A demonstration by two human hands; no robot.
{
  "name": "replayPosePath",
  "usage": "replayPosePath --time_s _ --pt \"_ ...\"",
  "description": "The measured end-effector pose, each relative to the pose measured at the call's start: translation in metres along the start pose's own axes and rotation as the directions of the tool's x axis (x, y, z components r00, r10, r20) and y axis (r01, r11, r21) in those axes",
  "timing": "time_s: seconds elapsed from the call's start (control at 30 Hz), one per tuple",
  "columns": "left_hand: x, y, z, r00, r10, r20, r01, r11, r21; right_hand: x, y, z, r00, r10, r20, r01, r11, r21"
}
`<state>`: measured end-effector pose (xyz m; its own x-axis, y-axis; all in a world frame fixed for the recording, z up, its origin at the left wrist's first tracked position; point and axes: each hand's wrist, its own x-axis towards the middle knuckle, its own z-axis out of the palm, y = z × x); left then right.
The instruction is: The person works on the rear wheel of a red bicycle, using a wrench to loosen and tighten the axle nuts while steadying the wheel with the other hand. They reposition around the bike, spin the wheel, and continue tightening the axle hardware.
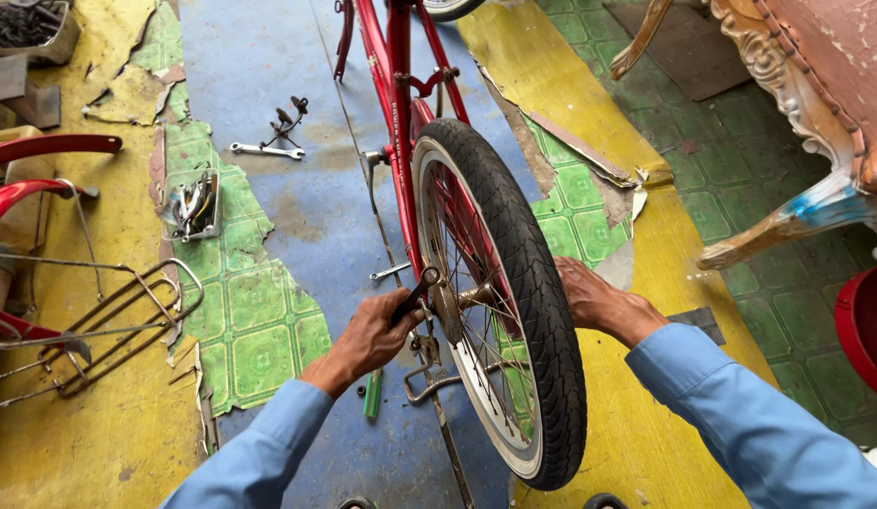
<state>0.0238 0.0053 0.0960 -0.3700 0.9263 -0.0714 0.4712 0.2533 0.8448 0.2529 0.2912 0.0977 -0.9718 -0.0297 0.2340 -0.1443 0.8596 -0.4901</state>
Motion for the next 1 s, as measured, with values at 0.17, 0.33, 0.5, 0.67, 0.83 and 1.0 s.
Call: replayPosePath --time_s 0.17,0.33,0.5,0.67,0.83,1.0 --pt "0.003 -0.004 -0.002 0.991 -0.104 0.088 0.122 0.964 -0.237 0.001 0.006 0.002 0.989 0.119 0.082 -0.117 0.993 -0.034" --pt "0.003 -0.007 0.002 0.950 -0.233 0.207 0.306 0.827 -0.471 -0.002 0.010 0.005 0.966 0.206 0.160 -0.205 0.979 -0.021" --pt "0.000 -0.010 0.006 0.926 -0.280 0.253 0.377 0.685 -0.623 -0.008 0.013 0.005 0.985 0.145 0.090 -0.143 0.989 -0.021" --pt "0.000 -0.015 0.008 0.984 -0.177 -0.004 0.159 0.893 -0.420 -0.014 0.017 0.006 0.979 0.162 0.123 -0.155 0.986 -0.068" --pt "0.000 -0.014 0.009 0.966 0.179 -0.188 -0.205 0.970 -0.129 -0.016 0.019 0.008 0.977 0.178 0.113 -0.170 0.982 -0.080" --pt "-0.003 -0.012 0.012 0.993 0.019 -0.113 -0.027 0.997 -0.066 -0.012 0.016 0.008 0.979 0.166 0.116 -0.164 0.986 -0.019"
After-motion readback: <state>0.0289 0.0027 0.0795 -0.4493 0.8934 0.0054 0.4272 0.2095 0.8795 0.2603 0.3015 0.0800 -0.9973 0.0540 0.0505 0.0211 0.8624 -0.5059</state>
